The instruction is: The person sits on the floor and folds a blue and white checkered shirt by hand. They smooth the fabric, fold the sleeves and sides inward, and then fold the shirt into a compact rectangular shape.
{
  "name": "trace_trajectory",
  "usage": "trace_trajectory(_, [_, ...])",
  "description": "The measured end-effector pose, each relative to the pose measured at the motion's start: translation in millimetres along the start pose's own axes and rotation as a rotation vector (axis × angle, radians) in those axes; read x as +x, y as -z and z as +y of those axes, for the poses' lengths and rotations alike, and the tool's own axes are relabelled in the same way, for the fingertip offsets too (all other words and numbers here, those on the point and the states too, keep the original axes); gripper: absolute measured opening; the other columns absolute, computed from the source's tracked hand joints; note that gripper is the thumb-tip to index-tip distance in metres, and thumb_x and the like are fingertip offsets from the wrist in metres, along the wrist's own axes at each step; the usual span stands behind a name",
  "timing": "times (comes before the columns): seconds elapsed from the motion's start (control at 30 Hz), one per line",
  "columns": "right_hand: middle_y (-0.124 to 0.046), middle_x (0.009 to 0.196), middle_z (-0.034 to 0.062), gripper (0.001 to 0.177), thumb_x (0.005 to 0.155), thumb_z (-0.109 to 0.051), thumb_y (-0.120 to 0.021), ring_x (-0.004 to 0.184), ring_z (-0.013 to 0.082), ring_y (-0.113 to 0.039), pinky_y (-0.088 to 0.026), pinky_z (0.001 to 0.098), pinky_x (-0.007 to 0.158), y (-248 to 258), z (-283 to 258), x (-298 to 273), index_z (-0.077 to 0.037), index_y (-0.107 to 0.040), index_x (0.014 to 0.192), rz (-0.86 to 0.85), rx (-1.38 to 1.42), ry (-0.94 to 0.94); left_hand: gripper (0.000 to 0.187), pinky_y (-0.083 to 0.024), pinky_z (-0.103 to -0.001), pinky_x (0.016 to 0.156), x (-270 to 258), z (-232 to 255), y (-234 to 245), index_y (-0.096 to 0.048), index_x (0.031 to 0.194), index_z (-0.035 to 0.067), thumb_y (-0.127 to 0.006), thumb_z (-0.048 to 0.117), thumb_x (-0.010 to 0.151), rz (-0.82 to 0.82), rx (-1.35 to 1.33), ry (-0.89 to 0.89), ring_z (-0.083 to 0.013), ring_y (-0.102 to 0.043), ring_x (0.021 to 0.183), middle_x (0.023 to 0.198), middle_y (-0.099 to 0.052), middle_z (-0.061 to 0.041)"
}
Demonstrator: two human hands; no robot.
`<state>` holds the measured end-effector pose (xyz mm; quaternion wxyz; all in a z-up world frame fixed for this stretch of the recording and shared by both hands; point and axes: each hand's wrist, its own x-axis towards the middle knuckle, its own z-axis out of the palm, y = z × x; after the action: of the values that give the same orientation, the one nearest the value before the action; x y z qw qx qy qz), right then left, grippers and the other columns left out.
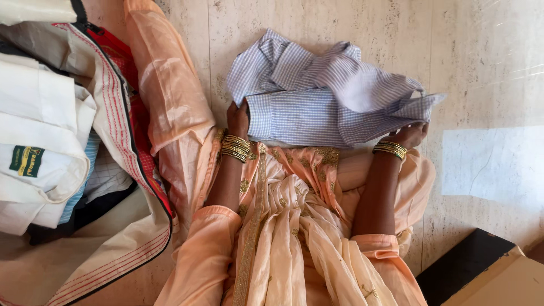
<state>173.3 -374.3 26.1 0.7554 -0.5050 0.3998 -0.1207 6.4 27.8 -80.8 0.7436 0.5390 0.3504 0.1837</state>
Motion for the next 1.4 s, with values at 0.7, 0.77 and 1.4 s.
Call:
trace_trajectory(0.7, [0.002, 0.173, 0.0146, 0.085, 0.097, -0.075, -0.033, 0.159, 0.0364, 0.007, 0.002, 0.0645, 0.123, -55, 67, -16, -0.026, -0.016, 0.165, -0.692, -1.709, 0.616, 0.084, 0.001, -0.065, 0.124, -68, 46, -95, -0.020, 0.166, 0.016, -0.032, 0.070, 0.103, -0.129, 1.489, -0.517, -0.0379, -0.006, 0.159, 0.172, -0.013, -0.020])
trace_trajectory(0.77, [0.004, 0.173, 0.0143, 0.087, 0.097, -0.075, -0.028, 0.158, 0.0351, 0.007, 0.003, 0.0644, 0.123, -64, 63, 4, -0.027, -0.011, 0.166, -0.716, -1.790, 0.681, 0.086, 0.001, -0.063, 0.125, -64, 44, -95, -0.019, 0.166, 0.015, -0.031, 0.071, 0.102, -0.112, 1.486, -0.497, -0.0370, -0.006, 0.160, 0.173, -0.013, -0.019])
trace_trajectory(1.4, [-0.009, 0.172, 0.0158, 0.089, 0.096, -0.077, -0.040, 0.159, 0.0360, -0.005, -0.004, 0.0620, 0.125, -106, 0, 84, -0.023, -0.023, 0.164, -0.393, -1.686, 0.628, 0.092, 0.002, -0.062, 0.125, -58, 49, -104, -0.016, 0.166, 0.010, -0.030, 0.073, 0.100, -0.075, 1.519, -0.427, -0.0342, -0.005, 0.160, 0.172, -0.011, -0.018])
